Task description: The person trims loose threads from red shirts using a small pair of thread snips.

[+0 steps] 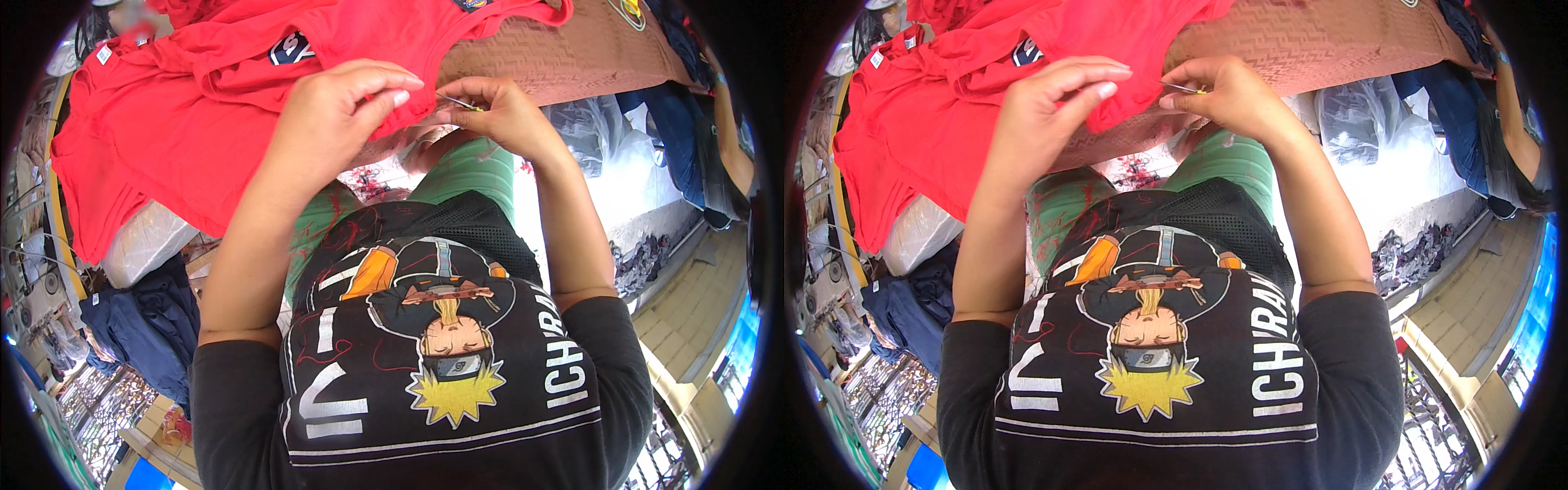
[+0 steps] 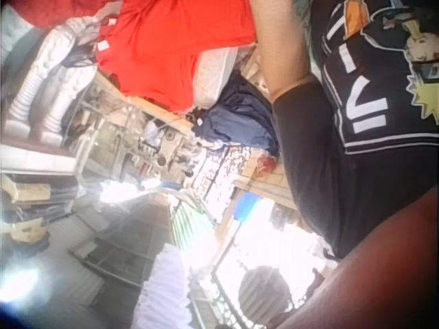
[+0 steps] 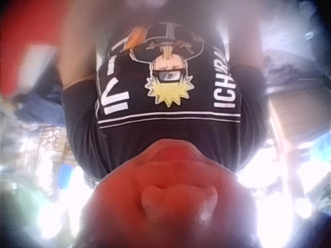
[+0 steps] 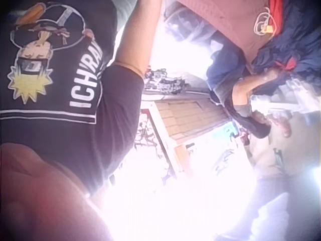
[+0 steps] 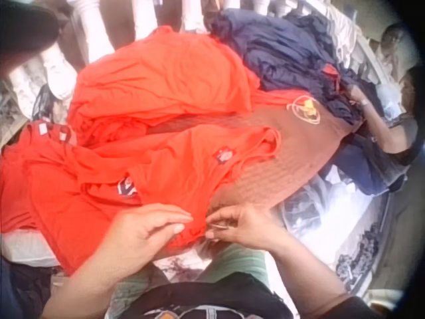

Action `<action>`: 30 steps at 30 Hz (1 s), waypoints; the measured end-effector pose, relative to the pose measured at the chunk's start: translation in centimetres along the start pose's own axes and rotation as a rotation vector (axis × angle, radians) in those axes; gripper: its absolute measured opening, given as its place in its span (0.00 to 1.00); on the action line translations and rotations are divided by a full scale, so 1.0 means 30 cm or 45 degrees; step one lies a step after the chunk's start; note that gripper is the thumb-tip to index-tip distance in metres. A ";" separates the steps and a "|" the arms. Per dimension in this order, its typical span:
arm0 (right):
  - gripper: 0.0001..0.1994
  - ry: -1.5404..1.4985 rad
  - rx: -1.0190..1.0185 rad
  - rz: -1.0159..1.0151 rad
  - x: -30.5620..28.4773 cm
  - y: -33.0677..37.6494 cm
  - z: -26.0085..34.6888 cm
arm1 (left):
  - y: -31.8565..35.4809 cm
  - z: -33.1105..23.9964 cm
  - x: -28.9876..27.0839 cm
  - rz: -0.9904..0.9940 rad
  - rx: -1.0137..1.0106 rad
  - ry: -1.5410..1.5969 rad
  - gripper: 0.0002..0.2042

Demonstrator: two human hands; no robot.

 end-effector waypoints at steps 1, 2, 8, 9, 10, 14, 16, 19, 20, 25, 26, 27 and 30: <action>0.19 -0.058 0.024 -0.004 0.006 -0.011 -0.022 | -0.004 0.030 0.026 -0.021 0.065 -0.135 0.10; 0.18 -0.116 0.047 -0.007 0.009 -0.017 -0.035 | -0.001 0.044 0.045 -0.014 0.043 -0.175 0.10; 0.13 -0.208 0.017 0.015 0.014 -0.011 -0.002 | 0.009 0.071 0.084 -0.072 0.083 -0.274 0.09; 0.13 -0.241 0.004 0.022 0.016 -0.009 0.007 | 0.006 0.068 0.086 -0.054 0.023 -0.244 0.09; 0.12 -0.274 -0.009 0.031 0.020 -0.005 0.018 | 0.004 0.060 0.089 -0.037 -0.036 -0.214 0.08; 0.10 -0.292 0.027 0.050 0.024 -0.011 0.016 | 0.004 0.063 0.096 -0.058 -0.015 -0.242 0.06; 0.11 -0.354 -0.088 0.043 0.033 -0.028 -0.022 | 0.001 0.059 0.094 -0.068 -0.027 -0.218 0.06; 0.11 -0.395 -0.163 0.041 0.041 -0.027 -0.028 | -0.001 0.053 0.082 -0.023 -0.124 -0.209 0.07; 0.11 -0.401 -0.172 0.041 0.044 -0.023 -0.024 | -0.002 0.053 0.081 0.002 -0.169 -0.209 0.07; 0.10 -0.368 -0.233 0.002 0.052 -0.013 0.008 | 0.014 0.082 0.092 -0.082 -0.268 0.283 0.10; 0.10 -0.370 -0.238 -0.004 0.054 -0.012 0.010 | 0.015 0.085 0.091 -0.079 -0.271 0.404 0.10; 0.10 -0.359 -0.254 -0.020 0.054 -0.011 0.012 | 0.015 0.081 0.087 -0.036 -0.296 0.360 0.11; 0.10 -0.316 -0.316 -0.074 0.057 -0.005 0.018 | 0.014 0.063 0.073 0.051 -0.355 0.267 0.12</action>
Point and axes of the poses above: each hand's wrist, its own y-axis away from the middle knuckle, its own x-axis out of the palm, z = x × y, the point moved 2 cm from there along -y, towards the middle knuckle, and after that the axes turned 6 degrees about -y, right-handed, at the moved point
